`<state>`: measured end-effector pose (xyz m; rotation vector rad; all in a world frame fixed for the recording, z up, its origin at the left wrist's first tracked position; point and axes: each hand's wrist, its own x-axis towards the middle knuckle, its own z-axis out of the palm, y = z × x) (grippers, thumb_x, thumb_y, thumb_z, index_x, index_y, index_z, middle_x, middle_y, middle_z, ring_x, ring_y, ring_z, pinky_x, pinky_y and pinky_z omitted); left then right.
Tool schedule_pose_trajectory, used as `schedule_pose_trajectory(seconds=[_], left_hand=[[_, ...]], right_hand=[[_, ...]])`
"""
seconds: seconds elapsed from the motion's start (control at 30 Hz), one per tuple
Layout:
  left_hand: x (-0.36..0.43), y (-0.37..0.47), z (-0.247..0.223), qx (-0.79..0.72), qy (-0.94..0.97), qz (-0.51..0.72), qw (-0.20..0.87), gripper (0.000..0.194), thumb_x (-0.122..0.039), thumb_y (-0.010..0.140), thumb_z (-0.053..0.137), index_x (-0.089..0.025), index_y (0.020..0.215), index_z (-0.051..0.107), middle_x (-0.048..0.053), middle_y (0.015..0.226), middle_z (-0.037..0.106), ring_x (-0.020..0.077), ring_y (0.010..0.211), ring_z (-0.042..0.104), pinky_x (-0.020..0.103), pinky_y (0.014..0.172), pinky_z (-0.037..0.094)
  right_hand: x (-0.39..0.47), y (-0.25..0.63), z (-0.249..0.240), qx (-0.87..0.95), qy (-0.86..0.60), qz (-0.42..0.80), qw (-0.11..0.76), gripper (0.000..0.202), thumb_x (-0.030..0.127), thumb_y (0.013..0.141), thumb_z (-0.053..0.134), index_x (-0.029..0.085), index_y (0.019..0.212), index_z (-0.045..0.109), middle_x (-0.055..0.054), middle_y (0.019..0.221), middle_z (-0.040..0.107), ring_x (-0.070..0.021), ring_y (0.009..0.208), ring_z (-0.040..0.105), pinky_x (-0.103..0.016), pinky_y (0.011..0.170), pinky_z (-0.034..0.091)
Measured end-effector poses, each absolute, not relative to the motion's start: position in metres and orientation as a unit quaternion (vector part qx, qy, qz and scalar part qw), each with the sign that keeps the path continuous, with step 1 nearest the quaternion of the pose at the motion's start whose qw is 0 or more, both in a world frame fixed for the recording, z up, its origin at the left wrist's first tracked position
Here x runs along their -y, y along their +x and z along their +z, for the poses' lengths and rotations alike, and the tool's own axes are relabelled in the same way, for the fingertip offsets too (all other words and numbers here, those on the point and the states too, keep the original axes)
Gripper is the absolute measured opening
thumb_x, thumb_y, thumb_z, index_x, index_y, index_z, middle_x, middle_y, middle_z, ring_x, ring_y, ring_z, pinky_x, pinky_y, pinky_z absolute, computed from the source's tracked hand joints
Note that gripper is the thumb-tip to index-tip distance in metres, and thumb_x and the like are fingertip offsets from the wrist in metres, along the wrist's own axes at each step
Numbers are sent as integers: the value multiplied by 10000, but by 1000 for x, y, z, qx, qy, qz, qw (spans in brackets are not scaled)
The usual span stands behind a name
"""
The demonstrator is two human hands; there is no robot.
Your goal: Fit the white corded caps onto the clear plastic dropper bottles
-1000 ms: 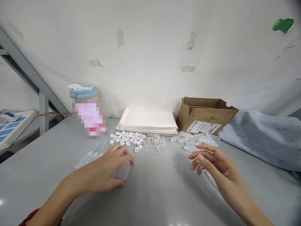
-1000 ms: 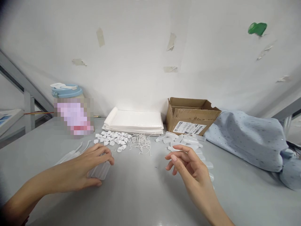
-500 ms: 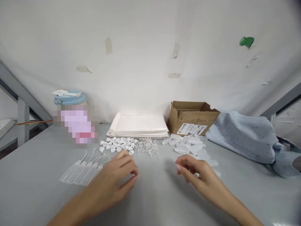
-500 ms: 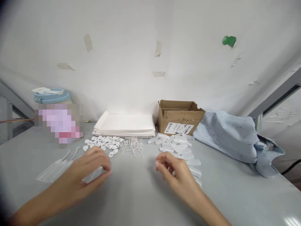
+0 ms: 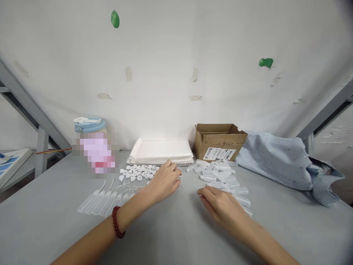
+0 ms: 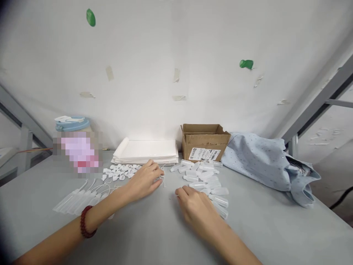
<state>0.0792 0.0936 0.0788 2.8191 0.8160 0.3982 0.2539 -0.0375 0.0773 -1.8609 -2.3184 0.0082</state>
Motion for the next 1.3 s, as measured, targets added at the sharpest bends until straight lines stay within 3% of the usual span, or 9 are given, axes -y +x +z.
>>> schedule_pose_trajectory(seconds=[0.17, 0.3, 0.53, 0.9, 1.13, 1.3], left_hand=[[-93, 84, 74, -280, 943, 151, 95, 139, -116, 846, 477, -161, 804, 602, 76, 854, 599, 252, 922, 484, 373, 786, 444], [-78, 71, 78, -304, 927, 190, 112, 160, -142, 893, 426, -173, 891, 583, 65, 921, 594, 226, 937, 487, 354, 802, 450], [-60, 41, 85, -383, 839, 274, 273, 168, -285, 885, 462, -217, 826, 604, 26, 885, 630, 205, 858, 526, 339, 752, 429], [-55, 25, 86, -450, 685, 270, 505, 233, -430, 787, 585, -208, 838, 637, -1, 790, 614, 141, 669, 508, 242, 601, 388], [-48, 21, 87, -432, 675, 268, 535, 229, -427, 786, 600, -203, 816, 638, -8, 762, 589, 135, 682, 506, 236, 621, 382], [-42, 22, 88, -431, 682, 250, 536, 231, -430, 785, 598, -204, 799, 644, -7, 744, 586, 139, 681, 506, 243, 628, 387]], right_hand=[[25, 273, 63, 755, -634, -133, 101, 249, -18, 827, 437, 175, 888, 583, -79, 858, 659, -229, 782, 618, -282, 559, 447], [19, 278, 57, 757, -624, -169, 91, 339, -69, 781, 435, 153, 980, 595, -106, 1006, 671, -251, 896, 602, -326, 691, 492], [16, 281, 51, 753, -629, -185, 65, 364, -69, 795, 407, 123, 1022, 615, -126, 1075, 663, -256, 932, 583, -347, 735, 469], [8, 279, 36, 750, -629, -187, 83, 391, -51, 785, 391, 108, 1071, 605, -140, 1026, 646, -269, 932, 567, -361, 739, 457], [8, 279, 39, 765, -613, -171, 103, 455, -63, 747, 361, 48, 1126, 588, -163, 1039, 661, -262, 945, 595, -365, 797, 497], [7, 283, 39, 761, -616, -186, 83, 473, -73, 716, 360, 59, 1095, 610, -151, 936, 694, -272, 865, 630, -386, 733, 511]])
